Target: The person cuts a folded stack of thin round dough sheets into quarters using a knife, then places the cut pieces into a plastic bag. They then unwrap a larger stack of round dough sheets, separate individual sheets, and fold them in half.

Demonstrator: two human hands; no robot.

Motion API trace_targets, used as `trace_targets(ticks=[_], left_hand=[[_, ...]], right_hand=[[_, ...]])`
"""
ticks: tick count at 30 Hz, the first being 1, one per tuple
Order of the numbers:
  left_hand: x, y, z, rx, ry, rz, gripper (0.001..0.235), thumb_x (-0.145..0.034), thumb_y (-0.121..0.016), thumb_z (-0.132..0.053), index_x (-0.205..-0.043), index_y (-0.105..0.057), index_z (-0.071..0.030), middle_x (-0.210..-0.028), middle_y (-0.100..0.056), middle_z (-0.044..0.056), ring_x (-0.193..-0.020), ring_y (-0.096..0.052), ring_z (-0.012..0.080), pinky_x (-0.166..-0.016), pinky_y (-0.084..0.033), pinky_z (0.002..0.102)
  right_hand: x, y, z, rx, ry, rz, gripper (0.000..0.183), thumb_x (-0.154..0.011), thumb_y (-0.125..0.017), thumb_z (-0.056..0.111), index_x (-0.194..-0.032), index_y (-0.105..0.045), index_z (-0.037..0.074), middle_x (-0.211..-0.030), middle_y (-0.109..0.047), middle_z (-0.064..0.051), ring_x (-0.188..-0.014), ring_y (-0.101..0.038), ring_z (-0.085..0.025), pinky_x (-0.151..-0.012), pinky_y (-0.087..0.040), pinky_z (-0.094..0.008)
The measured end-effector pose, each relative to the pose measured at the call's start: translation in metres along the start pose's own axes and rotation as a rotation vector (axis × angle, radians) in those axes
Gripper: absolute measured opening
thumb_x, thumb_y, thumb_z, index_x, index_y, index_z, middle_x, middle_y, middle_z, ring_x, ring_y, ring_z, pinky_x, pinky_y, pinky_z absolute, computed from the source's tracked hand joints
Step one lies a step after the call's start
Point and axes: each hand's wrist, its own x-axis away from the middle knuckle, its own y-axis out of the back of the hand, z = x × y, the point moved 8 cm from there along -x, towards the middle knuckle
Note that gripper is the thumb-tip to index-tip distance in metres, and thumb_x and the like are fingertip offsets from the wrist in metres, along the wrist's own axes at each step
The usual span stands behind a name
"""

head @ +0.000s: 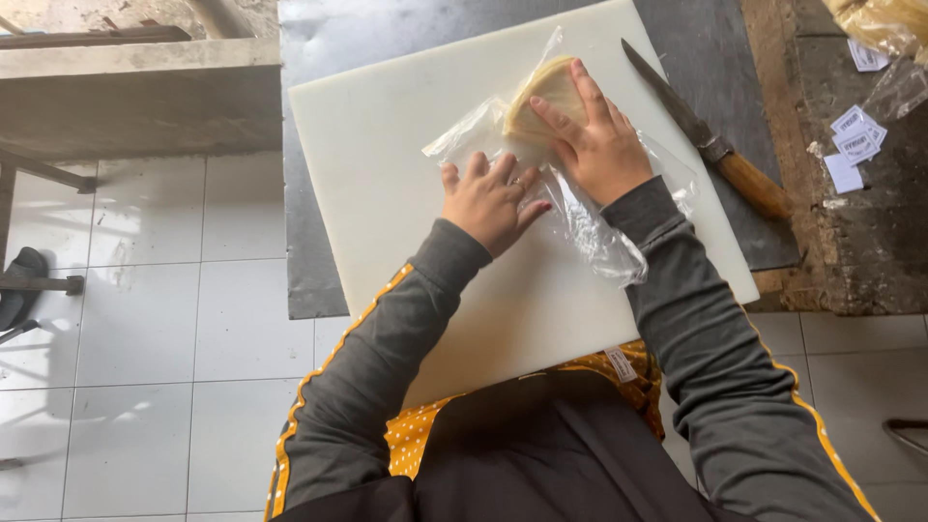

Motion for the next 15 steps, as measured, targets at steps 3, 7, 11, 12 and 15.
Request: trace_targets(ticks=[3,7,11,12,15], left_hand=[[-0.013,-0.001,0.004,0.068,0.052,0.118,0.047,-0.095,-0.053,-0.06,-0.122,-0.073,-0.028,-0.117,-0.06,0.001,-0.112,-0.049,0.0315,-0.09,-0.037,0.07],[-0.033,-0.017,0.029,0.131,0.266,0.233,0.045,-0.097,-0.058,-0.06,-0.112,-0.076,-0.022,-0.119,-0.061,0.003,-0.116,-0.054,0.0312,-0.095,-0.045,0.061],[-0.063,-0.024,0.076,0.147,0.465,-0.091,0.085,-0.063,-0.079,-0.063,-0.122,-0.067,-0.002,-0.115,-0.063,0.014,-0.109,-0.06,0.0331,-0.087,-0.052,0.044],[-0.071,-0.021,0.085,0.115,0.458,-0.228,0.101,-0.047,-0.086,-0.062,-0.122,-0.064,0.003,-0.113,-0.062,0.017,-0.106,-0.059,0.035,-0.083,-0.052,0.043],[-0.112,-0.048,0.097,0.27,0.261,-0.129,0.12,-0.052,-0.089,-0.082,-0.121,-0.059,0.011,-0.108,-0.064,0.027,-0.11,-0.061,0.0424,-0.093,-0.051,0.046]], right_hand=[[0.004,0.0,-0.012,-0.055,-0.05,-0.006,0.081,-0.091,-0.078,0.016,-0.159,-0.041,0.04,-0.164,-0.033,-0.022,-0.134,-0.055,-0.044,-0.108,-0.052,-0.048],[0.003,0.0,-0.008,-0.095,-0.113,0.015,0.08,-0.092,-0.08,0.018,-0.159,-0.041,0.04,-0.155,-0.043,-0.021,-0.131,-0.057,-0.043,-0.108,-0.051,-0.05],[0.004,0.004,-0.009,-0.188,-0.182,-0.008,0.081,-0.09,-0.079,0.017,-0.158,-0.04,0.036,-0.151,-0.048,-0.02,-0.126,-0.06,-0.042,-0.105,-0.052,-0.048],[0.004,0.003,-0.013,-0.223,-0.22,-0.001,0.081,-0.09,-0.079,0.017,-0.158,-0.039,0.035,-0.149,-0.05,-0.02,-0.124,-0.061,-0.041,-0.104,-0.052,-0.048],[0.004,-0.001,-0.016,-0.234,-0.241,0.012,0.073,-0.093,-0.08,0.02,-0.155,-0.044,0.033,-0.145,-0.053,-0.019,-0.121,-0.062,-0.039,-0.104,-0.053,-0.047]])
